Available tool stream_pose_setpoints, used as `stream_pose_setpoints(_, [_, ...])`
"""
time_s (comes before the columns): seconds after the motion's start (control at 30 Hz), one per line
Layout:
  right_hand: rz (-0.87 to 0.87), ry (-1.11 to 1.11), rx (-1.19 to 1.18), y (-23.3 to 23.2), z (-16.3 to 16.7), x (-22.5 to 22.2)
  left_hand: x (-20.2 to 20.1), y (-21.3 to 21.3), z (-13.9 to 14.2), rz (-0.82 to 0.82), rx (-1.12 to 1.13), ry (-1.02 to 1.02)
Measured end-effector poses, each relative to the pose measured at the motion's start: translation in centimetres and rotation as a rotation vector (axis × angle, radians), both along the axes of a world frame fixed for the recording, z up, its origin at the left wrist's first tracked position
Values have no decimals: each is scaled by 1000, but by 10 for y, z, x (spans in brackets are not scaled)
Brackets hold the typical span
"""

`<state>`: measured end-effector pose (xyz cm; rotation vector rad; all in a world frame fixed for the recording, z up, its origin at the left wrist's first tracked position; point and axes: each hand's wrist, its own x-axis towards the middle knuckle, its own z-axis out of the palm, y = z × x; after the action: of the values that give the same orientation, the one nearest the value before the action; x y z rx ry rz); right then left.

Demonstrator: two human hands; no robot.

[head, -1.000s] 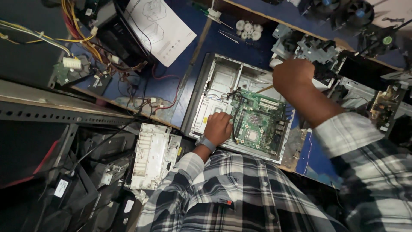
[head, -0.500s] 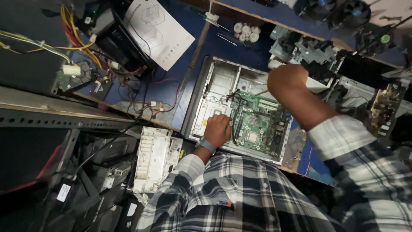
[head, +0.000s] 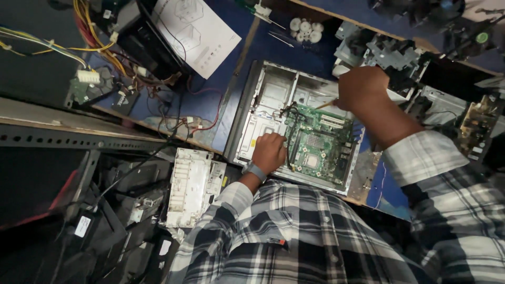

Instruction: The person works inside an open desktop computer case, using a yellow screwdriver to remove screws from the motherboard and then detaching internal cables. The person continues to unscrew and disconnect components throughout the clip.

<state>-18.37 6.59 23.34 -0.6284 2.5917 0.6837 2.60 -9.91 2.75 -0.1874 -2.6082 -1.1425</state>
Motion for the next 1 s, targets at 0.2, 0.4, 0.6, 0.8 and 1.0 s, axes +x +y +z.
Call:
stream_pose_setpoints(0.2, [377,91,87,13,-3,5,2,-1,0,-4,-16,1])
stream_pose_setpoints(0.4, [77,33,41,1,-10,4,1,0,3,-2,-7,-11])
stream_pose_setpoints(0.6, [251,27,-46,7,2,-7,0,1,6,1,-6,-12])
stream_pose_setpoints(0.8, [557,126,40,0,16,7,-2,0,5,4,5,-10])
stream_pose_setpoints(1.0, [452,83,-17,-17,21,9,-3,1,4,-11,-17,-12])
